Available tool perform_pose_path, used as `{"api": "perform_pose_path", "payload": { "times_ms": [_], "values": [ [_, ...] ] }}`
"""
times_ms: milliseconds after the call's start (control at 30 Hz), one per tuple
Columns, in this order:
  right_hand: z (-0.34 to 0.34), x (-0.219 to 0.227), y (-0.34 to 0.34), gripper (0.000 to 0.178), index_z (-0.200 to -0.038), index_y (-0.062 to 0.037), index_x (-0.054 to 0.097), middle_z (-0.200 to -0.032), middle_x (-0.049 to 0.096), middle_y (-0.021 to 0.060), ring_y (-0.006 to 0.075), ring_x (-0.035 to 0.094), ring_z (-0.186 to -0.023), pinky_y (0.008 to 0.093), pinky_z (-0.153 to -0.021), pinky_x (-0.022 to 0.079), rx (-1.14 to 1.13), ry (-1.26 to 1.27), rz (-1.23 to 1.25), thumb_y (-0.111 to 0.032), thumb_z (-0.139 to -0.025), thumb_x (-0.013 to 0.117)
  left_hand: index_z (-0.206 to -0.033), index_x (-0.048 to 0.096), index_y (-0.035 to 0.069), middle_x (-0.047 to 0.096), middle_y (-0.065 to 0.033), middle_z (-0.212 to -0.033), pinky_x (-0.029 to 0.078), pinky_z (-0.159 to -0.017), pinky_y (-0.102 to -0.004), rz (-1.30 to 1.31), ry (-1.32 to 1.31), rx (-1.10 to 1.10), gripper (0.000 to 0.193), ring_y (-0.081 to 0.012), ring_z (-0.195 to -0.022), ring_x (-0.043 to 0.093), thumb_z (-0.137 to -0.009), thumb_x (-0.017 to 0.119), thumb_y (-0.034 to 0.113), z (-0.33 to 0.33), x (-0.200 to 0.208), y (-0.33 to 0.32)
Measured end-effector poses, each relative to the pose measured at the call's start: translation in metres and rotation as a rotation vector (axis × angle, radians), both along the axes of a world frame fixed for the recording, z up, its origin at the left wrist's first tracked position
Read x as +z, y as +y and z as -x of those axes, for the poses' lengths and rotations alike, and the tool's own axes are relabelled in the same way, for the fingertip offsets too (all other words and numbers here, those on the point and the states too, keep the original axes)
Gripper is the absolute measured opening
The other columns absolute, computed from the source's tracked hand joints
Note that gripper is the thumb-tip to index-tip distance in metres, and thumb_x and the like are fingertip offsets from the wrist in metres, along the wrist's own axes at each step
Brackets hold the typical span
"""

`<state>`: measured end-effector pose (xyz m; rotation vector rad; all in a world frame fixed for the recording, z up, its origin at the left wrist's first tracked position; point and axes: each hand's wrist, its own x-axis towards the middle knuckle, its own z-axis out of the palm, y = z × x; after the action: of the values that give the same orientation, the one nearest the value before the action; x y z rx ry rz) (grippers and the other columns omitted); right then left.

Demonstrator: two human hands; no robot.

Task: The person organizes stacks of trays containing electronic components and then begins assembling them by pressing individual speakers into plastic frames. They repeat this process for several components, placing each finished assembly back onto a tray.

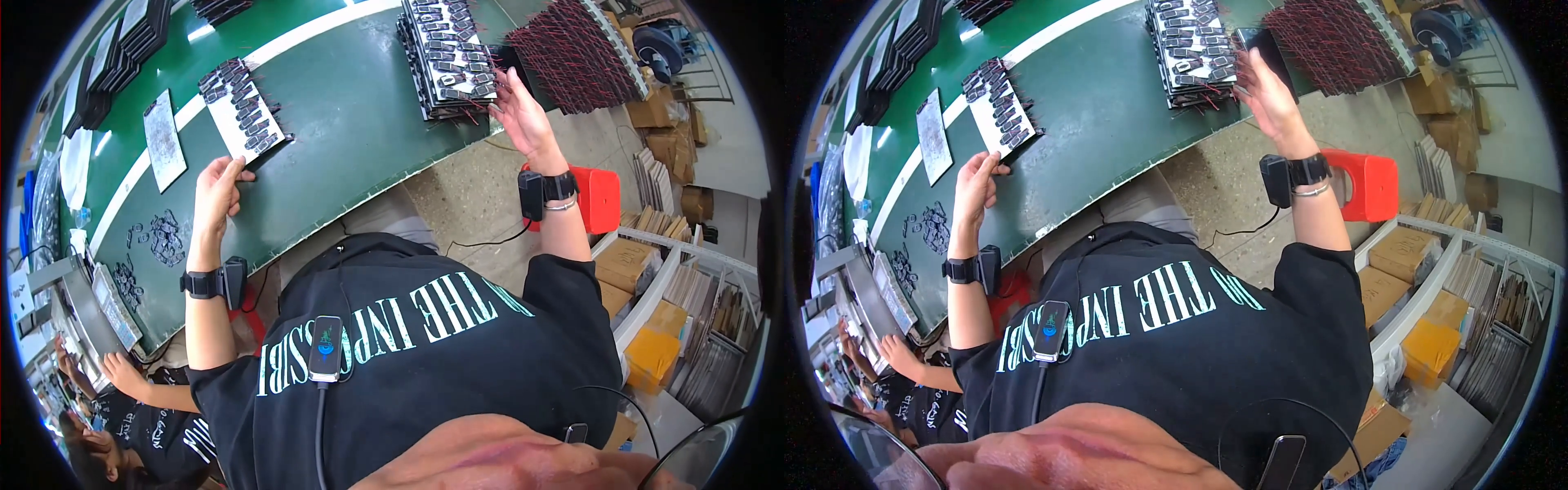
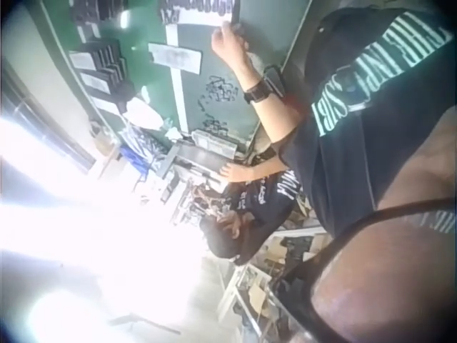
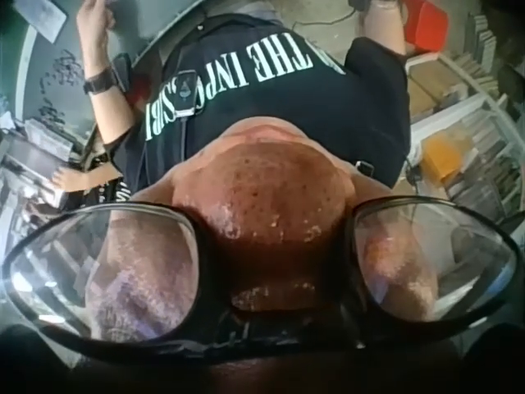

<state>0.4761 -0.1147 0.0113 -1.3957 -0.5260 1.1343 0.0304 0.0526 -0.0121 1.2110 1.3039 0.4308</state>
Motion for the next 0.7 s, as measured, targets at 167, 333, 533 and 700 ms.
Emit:
{"api": "perform_pose_path", "payload": {
  "times_ms": [167, 333, 533, 700],
  "values": [
    [-0.007, 0.002, 0.002, 0.073, -0.145, -0.0026, 0.040, -0.142, 0.048, 0.0100, 0.0208, 0.043, -0.130, 0.0371, -0.111, 0.029, 0.007, 0.003, 0.110, -0.060, -0.099, 0.039, -0.115, 0.061, 0.003, 0.070, -0.0027, -0.082, 0.047, -0.051, -0.0252, -0.894, 0.948, -0.284, 0.031, -0.0126, -0.052, 0.056, -0.098, 0.058, 0.029, 0.000, 0.023, -0.008],
    [-0.019, 0.010, 0.016, 0.082, -0.142, -0.0029, 0.043, -0.136, 0.053, 0.0106, 0.0218, 0.050, -0.122, 0.0367, -0.103, 0.038, 0.122, 0.028, 0.132, -0.069, -0.094, 0.041, -0.136, 0.050, 0.001, 0.062, -0.0140, -0.125, 0.052, -0.091, -0.0347, -0.249, -0.199, -0.415, 0.055, -0.0219, -0.106, 0.062, -0.102, 0.046, 0.045, -0.121, 0.049, -0.042],
    [-0.001, 0.031, 0.045, 0.082, -0.138, -0.0027, 0.048, -0.128, 0.062, 0.0084, 0.0214, 0.059, -0.116, 0.0394, -0.102, 0.044, 0.135, 0.104, 0.121, -0.070, -0.095, 0.034, -0.147, 0.037, 0.006, 0.051, -0.0102, -0.140, 0.028, -0.114, -0.0408, 0.169, -0.736, -0.304, 0.071, -0.0208, -0.133, 0.041, -0.101, 0.035, 0.060, -0.242, 0.038, -0.047],
    [0.017, 0.032, 0.057, 0.073, -0.134, -0.0033, 0.052, -0.126, 0.063, 0.0081, 0.0208, 0.061, -0.114, 0.0383, -0.098, 0.048, 0.103, 0.151, 0.066, -0.064, -0.097, 0.037, -0.148, 0.033, 0.003, 0.045, -0.0118, -0.145, 0.028, -0.113, -0.0364, 0.202, -0.807, -0.189, 0.076, -0.0199, -0.135, 0.039, -0.099, 0.036, 0.061, -0.260, 0.029, -0.048]
  ]
}}
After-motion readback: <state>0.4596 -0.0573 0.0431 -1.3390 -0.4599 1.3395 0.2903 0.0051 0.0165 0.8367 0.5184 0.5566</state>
